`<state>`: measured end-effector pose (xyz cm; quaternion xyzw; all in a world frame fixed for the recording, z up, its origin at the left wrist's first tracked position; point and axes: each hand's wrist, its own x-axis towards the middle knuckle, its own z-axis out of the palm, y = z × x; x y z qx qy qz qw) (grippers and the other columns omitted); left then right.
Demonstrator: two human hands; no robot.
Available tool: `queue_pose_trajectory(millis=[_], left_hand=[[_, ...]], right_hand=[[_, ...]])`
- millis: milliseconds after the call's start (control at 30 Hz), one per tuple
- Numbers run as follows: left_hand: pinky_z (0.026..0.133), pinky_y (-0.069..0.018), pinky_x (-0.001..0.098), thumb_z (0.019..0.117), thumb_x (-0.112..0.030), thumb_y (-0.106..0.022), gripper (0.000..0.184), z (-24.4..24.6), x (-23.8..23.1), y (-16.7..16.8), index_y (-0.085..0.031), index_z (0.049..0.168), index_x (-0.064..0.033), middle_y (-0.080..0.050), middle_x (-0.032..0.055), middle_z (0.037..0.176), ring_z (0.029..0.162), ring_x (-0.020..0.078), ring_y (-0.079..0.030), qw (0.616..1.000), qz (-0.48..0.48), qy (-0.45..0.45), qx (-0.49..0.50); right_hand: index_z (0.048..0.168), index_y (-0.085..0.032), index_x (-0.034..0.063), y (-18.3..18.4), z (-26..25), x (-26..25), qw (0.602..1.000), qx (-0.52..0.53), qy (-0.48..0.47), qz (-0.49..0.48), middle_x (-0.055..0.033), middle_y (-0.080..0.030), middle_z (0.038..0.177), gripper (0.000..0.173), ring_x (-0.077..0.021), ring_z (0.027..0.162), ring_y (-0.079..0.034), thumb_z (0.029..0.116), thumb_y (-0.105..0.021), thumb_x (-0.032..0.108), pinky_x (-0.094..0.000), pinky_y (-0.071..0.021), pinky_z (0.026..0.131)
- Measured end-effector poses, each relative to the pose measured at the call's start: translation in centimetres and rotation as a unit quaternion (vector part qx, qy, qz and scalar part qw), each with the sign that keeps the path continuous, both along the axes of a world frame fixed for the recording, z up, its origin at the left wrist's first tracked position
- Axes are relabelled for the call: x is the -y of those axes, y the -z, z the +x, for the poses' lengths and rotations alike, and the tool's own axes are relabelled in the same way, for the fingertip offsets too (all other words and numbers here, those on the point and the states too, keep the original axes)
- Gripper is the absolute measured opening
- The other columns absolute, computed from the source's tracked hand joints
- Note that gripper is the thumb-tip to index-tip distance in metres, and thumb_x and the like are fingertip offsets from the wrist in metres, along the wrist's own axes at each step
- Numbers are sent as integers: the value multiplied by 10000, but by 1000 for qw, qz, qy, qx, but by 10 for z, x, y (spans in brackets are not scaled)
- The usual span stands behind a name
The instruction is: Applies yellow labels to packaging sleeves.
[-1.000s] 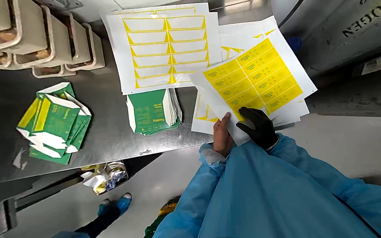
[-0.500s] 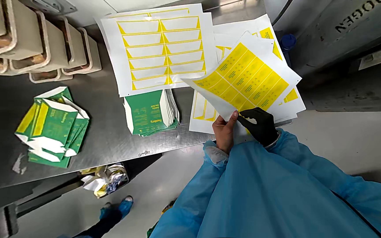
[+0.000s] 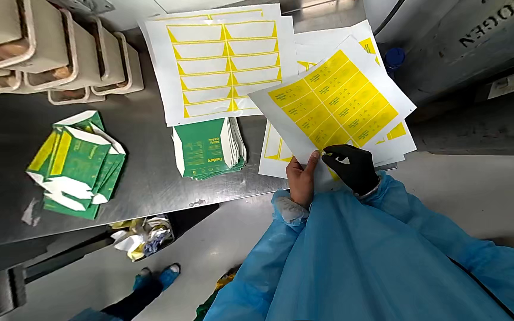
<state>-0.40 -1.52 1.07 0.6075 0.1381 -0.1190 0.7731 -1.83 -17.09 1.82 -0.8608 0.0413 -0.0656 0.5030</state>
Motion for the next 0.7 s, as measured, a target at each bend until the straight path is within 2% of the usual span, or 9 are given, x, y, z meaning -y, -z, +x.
queue_pose_trajectory(millis=[133, 267, 400, 500, 567, 600, 633, 667, 700], left_hand=[[773, -638, 412, 988, -108, -682, 211, 0, -4, 2, -644, 1152, 20, -734, 153, 951, 819, 234, -737, 1000, -16, 0, -15], [805, -630, 406, 982, -202, -705, 254, 6, -20, 2, -657, 1187, -59, -740, 97, 1012, 878, 203, -735, 997, 10, -3, -77], [725, -632, 453, 922, -348, -781, 313, 18, -33, 35, -731, 1062, -73, -764, 90, 893, 778, 215, -746, 975, 201, 20, -89], [737, -552, 623, 874, -612, -734, 552, 35, -43, 38, -737, 887, -61, -719, 159, 808, 792, 355, -705, 873, 447, 152, -119], [812, -528, 691, 860, -744, -637, 728, 49, -54, 19, -728, 893, -22, -707, 242, 919, 941, 451, -689, 779, 543, 275, -152], [828, -525, 696, 866, -762, -608, 766, 52, -60, 6, -726, 934, -8, -700, 260, 960, 971, 471, -680, 759, 560, 299, -145], [789, -540, 672, 899, -728, -597, 725, 51, -66, -5, -726, 931, -16, -704, 240, 912, 904, 454, -690, 774, 556, 287, -97], [727, -568, 613, 960, -630, -597, 606, 48, -70, -15, -729, 958, -39, -716, 181, 862, 800, 384, -703, 816, 519, 255, -18], [731, -603, 531, 1029, -499, -570, 473, 43, -72, -26, -716, 1100, -55, -739, 126, 944, 801, 290, -719, 867, 435, 236, 52]], right_hand=[[959, -804, 131, -3, 3, -2, 999, -34, 38, 6, 23, -770, 914, 113, -49, 785, -711, 931, -736, 217, -256, -611, 713], [1024, -781, 77, -7, 20, 41, 974, -171, 104, 109, -43, -764, 897, 175, -123, 782, -713, 958, -710, 222, -360, -610, 732], [1146, -731, 37, -17, 48, 146, 953, -234, 185, 58, -115, -741, 1022, 285, -207, 865, -692, 999, -658, 270, -440, -580, 791], [1118, -738, 45, -47, 58, 192, 951, -197, 238, -14, -117, -729, 985, 273, -197, 816, -668, 989, -673, 278, -451, -566, 770], [1069, -750, 63, -70, 62, 188, 949, -156, 273, -26, -85, -727, 928, 247, -149, 764, -653, 952, -720, 278, -411, -561, 733], [1058, -748, 68, -78, 62, 177, 951, -139, 275, -27, -71, -724, 910, 239, -134, 746, -644, 943, -730, 276, -393, -554, 712], [1053, -745, 68, -83, 59, 159, 955, -122, 268, -32, -69, -729, 910, 233, -138, 757, -663, 944, -730, 273, -402, -571, 721], [1052, -739, 59, -86, 56, 133, 963, -101, 248, -37, -73, -730, 921, 217, -143, 783, -678, 954, -714, 252, -405, -585, 742], [1049, -736, 48, -87, 52, 102, 971, -78, 223, -43, -77, -731, 927, 201, -141, 805, -689, 966, -696, 226, -395, -597, 757]])
